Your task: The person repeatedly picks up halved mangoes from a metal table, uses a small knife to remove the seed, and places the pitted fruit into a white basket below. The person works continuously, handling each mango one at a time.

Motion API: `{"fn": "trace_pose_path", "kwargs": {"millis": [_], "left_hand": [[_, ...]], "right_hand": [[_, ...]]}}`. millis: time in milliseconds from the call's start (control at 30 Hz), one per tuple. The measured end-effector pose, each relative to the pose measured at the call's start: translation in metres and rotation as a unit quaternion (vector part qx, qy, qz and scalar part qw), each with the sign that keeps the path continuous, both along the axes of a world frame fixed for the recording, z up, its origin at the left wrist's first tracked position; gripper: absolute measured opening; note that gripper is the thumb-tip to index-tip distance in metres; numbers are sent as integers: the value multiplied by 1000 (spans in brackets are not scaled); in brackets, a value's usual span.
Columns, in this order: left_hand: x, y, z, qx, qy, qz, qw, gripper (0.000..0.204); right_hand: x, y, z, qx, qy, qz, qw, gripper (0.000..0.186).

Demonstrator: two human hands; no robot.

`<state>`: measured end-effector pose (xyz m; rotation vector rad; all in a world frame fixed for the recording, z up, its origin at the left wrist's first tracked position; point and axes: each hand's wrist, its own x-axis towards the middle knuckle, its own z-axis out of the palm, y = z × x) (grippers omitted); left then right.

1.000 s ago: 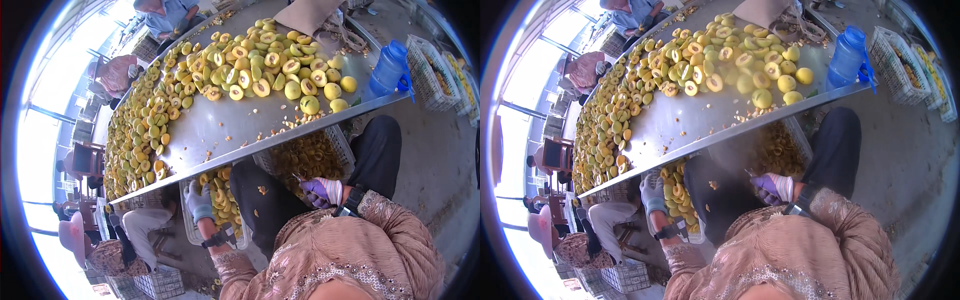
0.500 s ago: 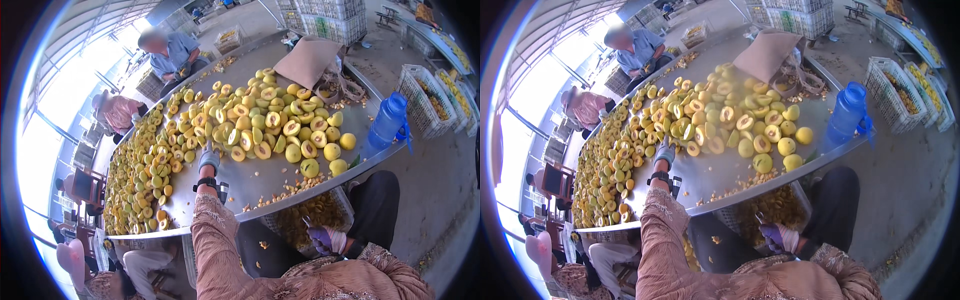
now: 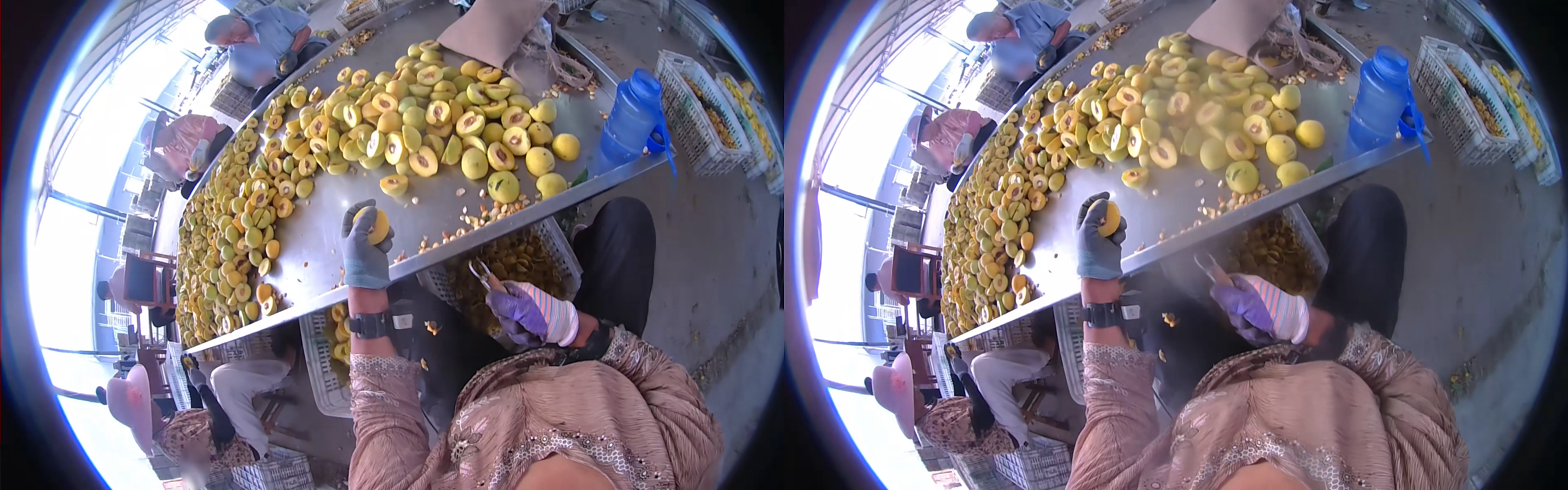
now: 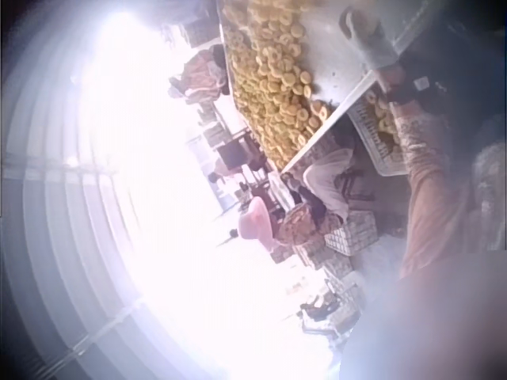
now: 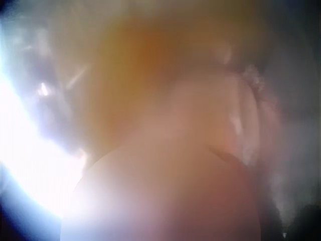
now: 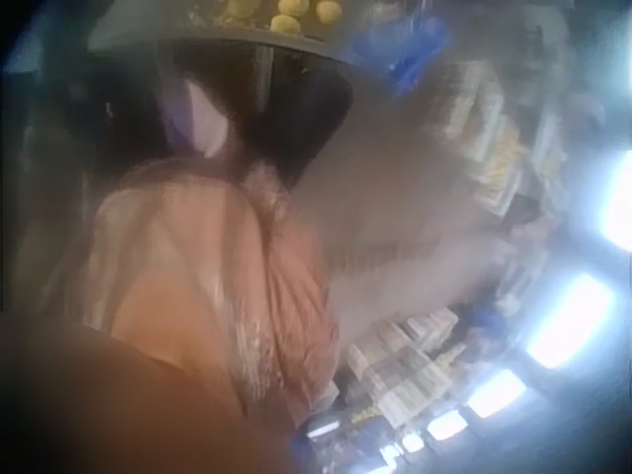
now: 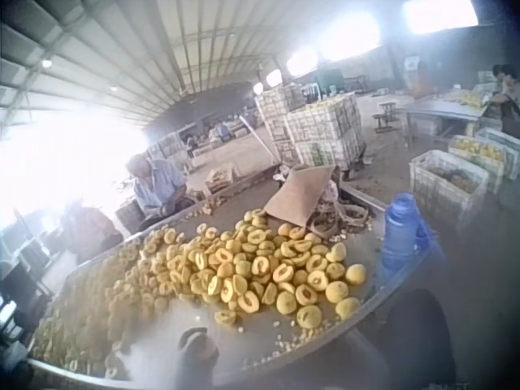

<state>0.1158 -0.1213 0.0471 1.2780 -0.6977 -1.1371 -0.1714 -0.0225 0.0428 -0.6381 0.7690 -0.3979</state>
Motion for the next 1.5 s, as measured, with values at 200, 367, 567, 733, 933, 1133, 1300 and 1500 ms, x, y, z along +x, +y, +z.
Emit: {"fn": "trace_pose_path", "kwargs": {"millis": [200,367,567,733,933,1133,1300,1500], "left_hand": [[-70,71,17,-57,16,96,994,35],[-96,96,12,-126,-121,98,980,41],[-108,110,5,-102,-56,120,986,37],[-114,114,0,-150,-138,144,968,35],[-121,124,11,-123,-114,98,981,39],[-120,130,23,-86,-63,24,994,44],[-115,131,25,-109,77,-44,990,49],[-115,130,24,-68,95,-43,992,47]], "right_hand": [[24,7,43,-35,-8,17,999,33],[34,18,44,-64,11,45,997,25],[35,21,46,-26,-5,31,999,22],[30,30,49,11,-30,45,998,22],[21,35,41,21,-78,94,992,28],[20,33,33,-89,6,116,989,32],[17,28,32,-41,-19,129,991,29],[21,33,30,-2,-45,90,995,33]]}}
